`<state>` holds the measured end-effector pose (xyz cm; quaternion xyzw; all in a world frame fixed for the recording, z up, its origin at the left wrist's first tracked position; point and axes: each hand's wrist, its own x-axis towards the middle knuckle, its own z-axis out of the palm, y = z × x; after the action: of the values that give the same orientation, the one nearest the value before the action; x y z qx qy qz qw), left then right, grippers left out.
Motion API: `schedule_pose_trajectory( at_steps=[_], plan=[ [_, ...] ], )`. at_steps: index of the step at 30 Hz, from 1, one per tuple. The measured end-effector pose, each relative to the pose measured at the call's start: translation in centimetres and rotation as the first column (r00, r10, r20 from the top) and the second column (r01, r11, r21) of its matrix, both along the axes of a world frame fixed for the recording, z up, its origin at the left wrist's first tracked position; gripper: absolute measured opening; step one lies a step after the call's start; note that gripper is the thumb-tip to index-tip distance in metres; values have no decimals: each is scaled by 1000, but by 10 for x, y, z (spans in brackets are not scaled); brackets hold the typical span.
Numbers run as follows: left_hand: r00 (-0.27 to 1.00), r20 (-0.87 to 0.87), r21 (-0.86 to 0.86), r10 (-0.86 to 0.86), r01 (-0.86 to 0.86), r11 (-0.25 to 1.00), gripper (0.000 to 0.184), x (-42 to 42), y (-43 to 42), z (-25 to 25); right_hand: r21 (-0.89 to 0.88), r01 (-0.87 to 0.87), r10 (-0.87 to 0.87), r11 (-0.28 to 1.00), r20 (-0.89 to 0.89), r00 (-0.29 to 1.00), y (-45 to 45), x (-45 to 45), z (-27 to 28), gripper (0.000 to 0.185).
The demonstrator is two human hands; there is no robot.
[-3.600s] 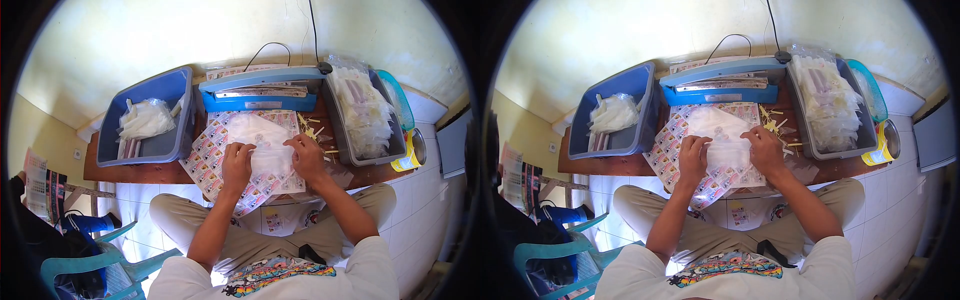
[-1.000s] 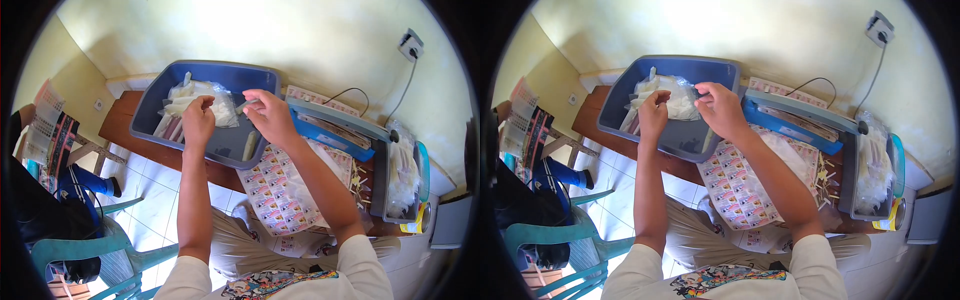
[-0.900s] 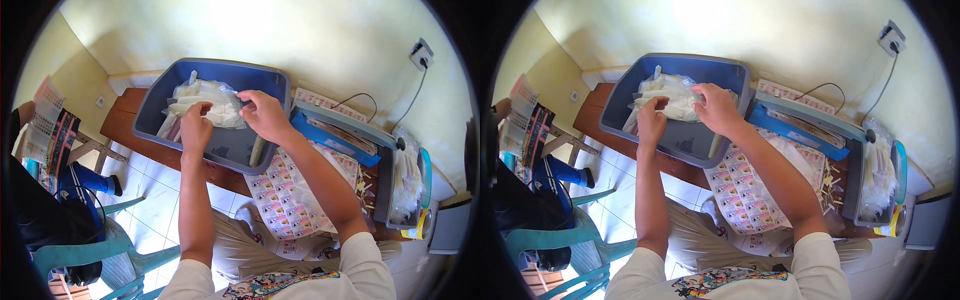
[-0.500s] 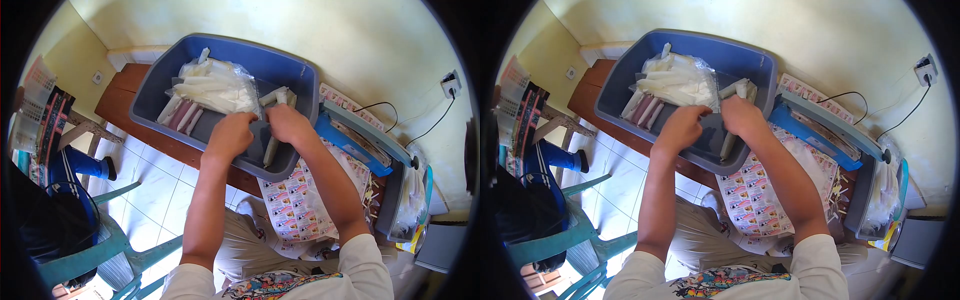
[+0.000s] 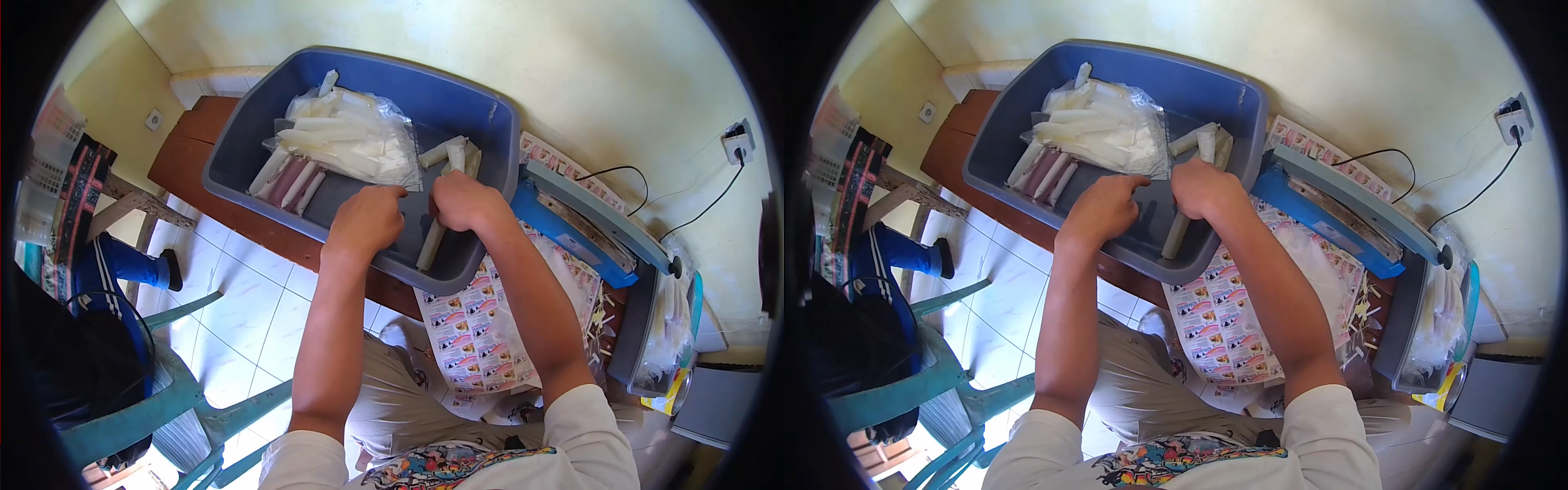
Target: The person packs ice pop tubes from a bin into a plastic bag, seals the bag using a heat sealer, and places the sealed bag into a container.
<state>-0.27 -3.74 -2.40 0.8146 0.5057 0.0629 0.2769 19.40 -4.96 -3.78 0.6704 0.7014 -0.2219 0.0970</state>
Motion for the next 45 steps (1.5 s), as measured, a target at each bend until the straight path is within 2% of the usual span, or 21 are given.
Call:
schedule_pose_trajectory(
  at_steps=[2,4,5,7,8,10,12,15,17,19,21,22,25,28,33,37,39,40,42,43,45],
  plan=[
    [1000,-26,6,14,-14,1000,52,1,1,-2,25,7,-5,1000,-83,997,6,4,-2,25],
    [999,-47,12,26,-25,1000,52,3,5,-7,87,-93,109,992,-207,972,8,4,4,25],
    [998,-63,15,14,-13,1000,48,2,8,-11,90,-90,107,992,-204,973,6,5,7,25],
    [997,-77,20,5,-3,1000,45,2,11,-15,199,9,75,980,-412,908,2,3,12,23],
    [999,-3,4,-36,36,999,45,0,12,-17,202,7,78,979,-412,908,2,2,8,23],
    [995,71,1,-76,76,997,46,-2,15,-24,379,111,99,919,-494,864,3,1,3,19],
    [971,213,27,-105,101,995,43,0,19,-27,375,150,88,915,-549,831,3,2,6,18],
    [953,293,-40,-78,94,995,35,2,21,-15,365,231,65,902,-643,763,1,2,14,17],
    [949,305,-7,-72,78,997,33,3,20,-6,367,270,58,890,-679,732,0,2,17,17],
    [946,316,24,-66,62,998,32,4,19,-4,391,356,105,849,-785,611,0,3,15,15],
    [888,459,78,-42,7,997,27,6,17,0,403,404,119,821,-814,569,0,3,15,16],
    [887,459,81,-46,10,997,27,8,16,5,409,451,133,793,-839,527,0,4,16,16],
    [886,461,60,44,-81,995,23,12,14,13,430,522,181,737,-869,460,-4,2,21,18],
    [828,558,138,57,-160,977,22,19,12,14,510,555,213,657,-832,511,-9,-1,29,21],
    [636,761,10,132,-215,977,21,33,-7,28,617,537,342,576,-778,527,-23,2,32,21],
    [541,831,-32,126,-179,983,22,41,-20,25,680,519,451,518,-732,510,-37,4,29,27],
    [365,926,-37,100,-177,984,19,49,-26,23,690,517,437,507,-723,535,-53,6,28,30],
    [366,926,-27,90,-174,984,19,52,-29,26,702,506,426,502,-709,562,-62,7,30,34],
    [287,951,-121,116,0,993,21,58,-40,29,698,544,400,465,-714,575,-85,10,30,35],
    [290,951,-117,109,9,993,21,62,-48,32,690,582,369,430,-722,585,-98,13,29,36],
    [433,901,-83,39,84,993,20,70,-66,39,665,611,334,429,-745,577,-129,29,24,39]
  ],
)
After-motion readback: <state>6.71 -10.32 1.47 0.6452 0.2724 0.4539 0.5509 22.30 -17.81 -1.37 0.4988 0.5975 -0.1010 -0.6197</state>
